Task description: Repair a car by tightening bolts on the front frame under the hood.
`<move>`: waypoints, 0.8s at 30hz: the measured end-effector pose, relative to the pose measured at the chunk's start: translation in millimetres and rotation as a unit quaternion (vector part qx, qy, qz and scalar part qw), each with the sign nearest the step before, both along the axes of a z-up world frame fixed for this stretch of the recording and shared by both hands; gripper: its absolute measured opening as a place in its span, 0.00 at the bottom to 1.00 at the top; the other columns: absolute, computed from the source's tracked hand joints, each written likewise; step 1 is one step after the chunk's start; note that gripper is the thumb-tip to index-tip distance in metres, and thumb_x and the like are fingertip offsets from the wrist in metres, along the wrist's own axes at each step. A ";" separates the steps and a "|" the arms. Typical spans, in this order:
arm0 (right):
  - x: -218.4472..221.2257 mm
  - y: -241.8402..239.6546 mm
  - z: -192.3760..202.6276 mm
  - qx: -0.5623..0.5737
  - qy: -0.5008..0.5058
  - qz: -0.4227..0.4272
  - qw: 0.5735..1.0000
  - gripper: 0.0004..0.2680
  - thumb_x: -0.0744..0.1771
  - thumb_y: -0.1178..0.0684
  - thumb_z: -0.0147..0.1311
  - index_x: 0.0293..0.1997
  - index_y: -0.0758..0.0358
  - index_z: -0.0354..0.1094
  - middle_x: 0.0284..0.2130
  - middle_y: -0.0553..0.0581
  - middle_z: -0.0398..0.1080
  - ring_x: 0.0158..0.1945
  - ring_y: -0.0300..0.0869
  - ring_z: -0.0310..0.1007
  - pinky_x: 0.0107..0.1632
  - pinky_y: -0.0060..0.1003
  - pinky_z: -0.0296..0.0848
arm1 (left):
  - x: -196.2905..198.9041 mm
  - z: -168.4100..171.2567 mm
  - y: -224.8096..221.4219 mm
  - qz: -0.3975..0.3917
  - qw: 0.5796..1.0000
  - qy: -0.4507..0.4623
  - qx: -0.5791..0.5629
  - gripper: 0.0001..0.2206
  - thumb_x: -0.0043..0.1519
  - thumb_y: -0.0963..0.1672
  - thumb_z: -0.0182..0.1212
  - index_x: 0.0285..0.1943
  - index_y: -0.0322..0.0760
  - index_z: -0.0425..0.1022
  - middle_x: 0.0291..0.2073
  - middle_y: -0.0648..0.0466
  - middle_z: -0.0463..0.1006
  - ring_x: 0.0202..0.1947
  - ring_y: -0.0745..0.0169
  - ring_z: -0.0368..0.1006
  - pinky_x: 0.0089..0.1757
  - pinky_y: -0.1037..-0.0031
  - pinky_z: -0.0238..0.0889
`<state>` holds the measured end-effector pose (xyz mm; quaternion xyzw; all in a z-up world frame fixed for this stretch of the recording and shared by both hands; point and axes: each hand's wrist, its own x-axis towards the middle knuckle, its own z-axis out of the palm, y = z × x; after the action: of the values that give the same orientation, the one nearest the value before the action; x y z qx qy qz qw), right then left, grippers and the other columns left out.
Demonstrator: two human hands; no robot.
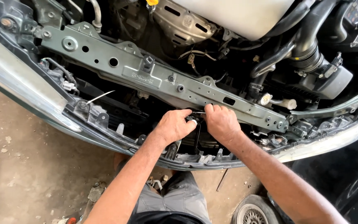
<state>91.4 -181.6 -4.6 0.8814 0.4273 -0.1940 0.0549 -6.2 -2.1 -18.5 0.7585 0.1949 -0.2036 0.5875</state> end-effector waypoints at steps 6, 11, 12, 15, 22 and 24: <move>9.3 9.9 13.3 0.003 -0.045 0.107 0.993 0.05 0.61 0.56 0.55 0.36 0.57 0.64 0.28 0.52 0.71 0.37 0.48 0.74 0.39 0.47 0.71 | -0.2 -2.3 -2.1 0.001 1.000 -0.006 0.009 0.15 0.53 0.48 0.58 0.39 0.32 0.78 0.26 0.39 0.80 0.32 0.38 0.78 0.40 0.56 0.72; 11.4 8.8 12.4 0.013 -0.045 0.128 0.991 0.05 0.60 0.56 0.56 0.34 0.56 0.64 0.27 0.51 0.70 0.35 0.48 0.73 0.37 0.46 0.69 | -4.5 -3.6 -9.0 -0.004 1.000 -0.023 0.015 0.14 0.55 0.48 0.56 0.41 0.32 0.77 0.27 0.38 0.80 0.34 0.35 0.77 0.41 0.53 0.71; 11.2 8.5 11.4 0.015 -0.047 0.130 0.990 0.05 0.61 0.56 0.56 0.34 0.56 0.64 0.27 0.51 0.70 0.35 0.48 0.73 0.36 0.46 0.69 | -5.6 -2.9 -10.1 -0.009 1.000 -0.020 0.018 0.14 0.57 0.48 0.55 0.41 0.32 0.76 0.28 0.37 0.79 0.35 0.34 0.77 0.41 0.52 0.70; 6.7 3.3 6.3 0.009 -0.052 0.110 0.992 0.05 0.61 0.56 0.56 0.35 0.57 0.64 0.28 0.52 0.70 0.36 0.48 0.74 0.37 0.46 0.70 | -6.1 -3.7 -13.3 -0.010 1.000 -0.016 0.023 0.14 0.57 0.47 0.55 0.43 0.31 0.75 0.28 0.36 0.79 0.35 0.33 0.77 0.41 0.51 0.70; -1.9 8.4 6.3 -0.061 -0.039 0.043 0.996 0.06 0.63 0.55 0.56 0.39 0.58 0.65 0.30 0.54 0.72 0.37 0.50 0.76 0.37 0.49 0.72 | -2.8 0.4 -16.4 -0.028 0.999 -0.014 0.014 0.17 0.56 0.48 0.57 0.46 0.28 0.75 0.29 0.35 0.80 0.37 0.34 0.78 0.43 0.53 0.71; -0.4 10.8 11.8 -0.045 -0.012 0.030 0.998 0.09 0.59 0.55 0.58 0.39 0.56 0.65 0.31 0.54 0.73 0.38 0.52 0.76 0.39 0.49 0.71 | -0.9 -5.6 -19.7 -0.061 0.996 -0.016 0.057 0.17 0.57 0.48 0.57 0.44 0.28 0.76 0.31 0.35 0.81 0.39 0.36 0.79 0.45 0.54 0.71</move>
<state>91.0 -170.9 7.2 0.8671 0.4434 -0.2008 0.1057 -7.1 -21.8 -24.1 0.8043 0.1497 -0.2159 0.5331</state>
